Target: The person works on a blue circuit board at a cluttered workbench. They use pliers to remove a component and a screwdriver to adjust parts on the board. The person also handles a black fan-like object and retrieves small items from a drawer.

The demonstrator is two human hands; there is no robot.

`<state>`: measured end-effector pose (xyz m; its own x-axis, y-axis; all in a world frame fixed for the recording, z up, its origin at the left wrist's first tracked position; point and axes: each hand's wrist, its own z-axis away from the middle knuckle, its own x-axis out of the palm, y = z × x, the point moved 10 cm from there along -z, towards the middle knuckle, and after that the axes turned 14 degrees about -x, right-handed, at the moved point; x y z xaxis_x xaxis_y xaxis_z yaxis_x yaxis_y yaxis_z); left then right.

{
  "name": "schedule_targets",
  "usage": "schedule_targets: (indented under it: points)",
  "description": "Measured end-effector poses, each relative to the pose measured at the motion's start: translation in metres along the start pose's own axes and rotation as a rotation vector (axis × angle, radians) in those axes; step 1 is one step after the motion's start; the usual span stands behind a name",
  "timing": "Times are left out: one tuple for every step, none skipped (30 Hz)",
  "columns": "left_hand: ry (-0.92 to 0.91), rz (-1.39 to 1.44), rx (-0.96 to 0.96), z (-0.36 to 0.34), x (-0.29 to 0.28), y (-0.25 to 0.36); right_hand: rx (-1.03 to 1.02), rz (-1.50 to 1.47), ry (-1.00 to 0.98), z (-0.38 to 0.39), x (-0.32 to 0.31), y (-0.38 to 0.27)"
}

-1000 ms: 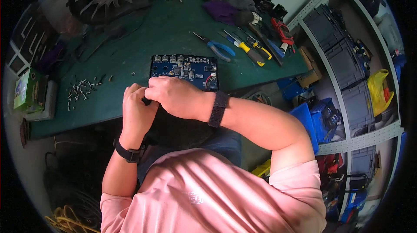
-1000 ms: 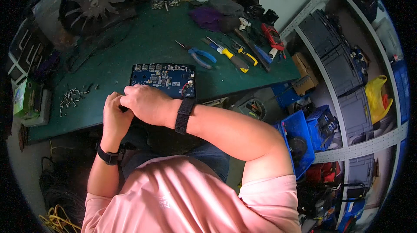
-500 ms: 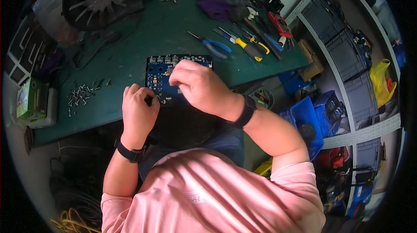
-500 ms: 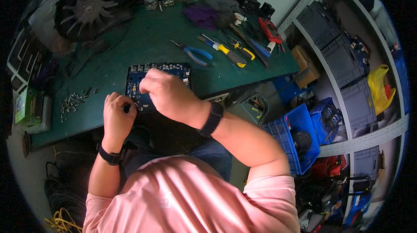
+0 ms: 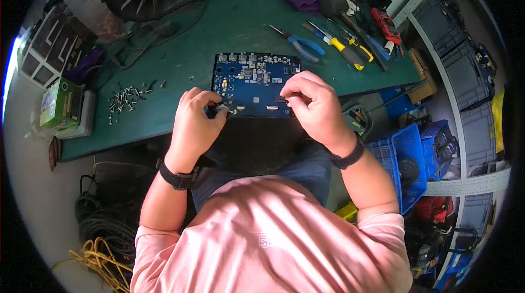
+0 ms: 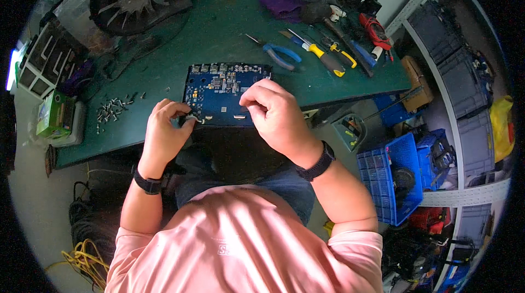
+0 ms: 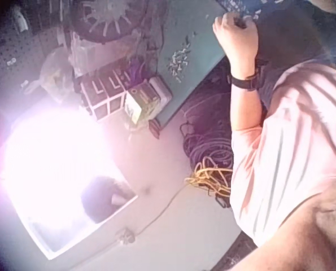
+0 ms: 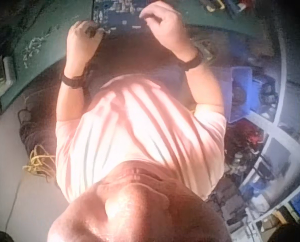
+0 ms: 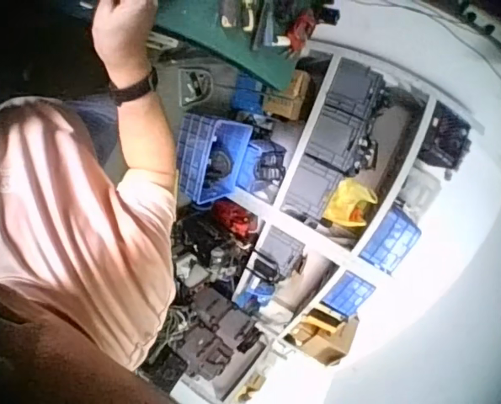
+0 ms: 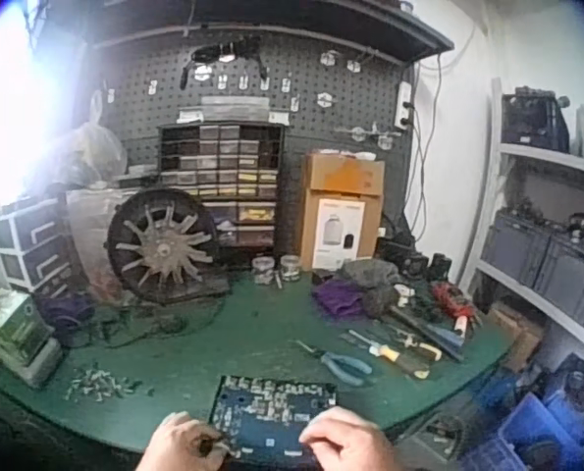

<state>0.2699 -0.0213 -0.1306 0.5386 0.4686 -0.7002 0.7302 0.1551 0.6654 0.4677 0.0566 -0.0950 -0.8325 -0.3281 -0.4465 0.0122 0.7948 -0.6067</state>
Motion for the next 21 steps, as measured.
schedule_targets:
  points:
    - [-0.055,0.019,-0.025,-0.002,-0.001,-0.002,0.021,-0.02,0.016,0.002,-0.002,0.003]
    - [-0.108,0.038,-0.052,-0.004,-0.004,-0.003,0.024,-0.028,0.024,0.003,-0.003,0.005]
    - [-0.162,0.057,-0.078,-0.007,-0.004,-0.005,0.016,-0.033,0.036,0.004,-0.005,0.004]
    - [-0.178,0.069,-0.085,-0.012,-0.005,-0.01,0.009,-0.037,0.048,0.004,-0.006,0.004]
    - [-0.168,0.052,-0.04,-0.017,-0.007,-0.009,-0.001,-0.041,0.057,0.004,-0.008,0.003]
    - [-0.159,0.035,0.007,-0.021,-0.007,-0.008,-0.009,-0.037,0.055,0.004,-0.009,0.003]
    - [-0.15,0.017,0.053,-0.025,-0.008,-0.005,-0.007,-0.041,0.063,0.005,-0.01,0.004]
    - [-0.203,0.033,0.059,-0.029,-0.003,-0.003,-0.004,-0.042,0.071,0.008,-0.011,0.006]
    - [-0.226,-0.001,0.058,-0.031,-0.001,0.0,-0.001,-0.044,0.079,0.01,-0.012,0.008]
    - [-0.249,-0.035,0.057,-0.032,-0.001,0.005,0.012,-0.055,0.096,0.011,-0.014,0.009]
    - [-0.274,-0.07,0.056,-0.032,0.002,0.009,0.028,-0.066,0.115,0.014,-0.016,0.01]
    - [-0.287,-0.082,0.084,-0.032,0.006,0.012,0.043,-0.077,0.133,0.016,-0.018,0.012]
    - [-0.301,-0.094,0.111,-0.031,0.01,0.014,0.058,-0.075,0.148,0.02,-0.02,0.015]
    - [-0.313,-0.107,0.14,-0.031,0.013,0.017,0.072,-0.073,0.164,0.025,-0.023,0.019]
    - [-0.33,-0.14,0.154,-0.029,0.016,0.019,0.085,-0.071,0.18,0.028,-0.025,0.022]
    - [-0.347,-0.173,0.168,-0.028,0.018,0.021,0.092,-0.094,0.223,0.031,-0.03,0.022]
    - [-0.364,-0.206,0.183,-0.027,0.02,0.023,0.099,-0.117,0.268,0.034,-0.035,0.023]
    - [-0.363,-0.214,0.177,-0.027,0.02,0.024,0.114,-0.138,0.319,0.041,-0.041,0.032]
    - [-0.361,-0.222,0.17,-0.026,0.02,0.024,0.189,-0.222,0.392,0.049,-0.046,0.044]
    - [-0.362,-0.224,0.171,-0.026,0.022,0.027,0.249,-0.246,0.43,0.058,-0.054,0.055]
    - [-0.369,-0.233,0.189,-0.026,0.024,0.028,0.309,-0.269,0.468,0.066,-0.061,0.064]
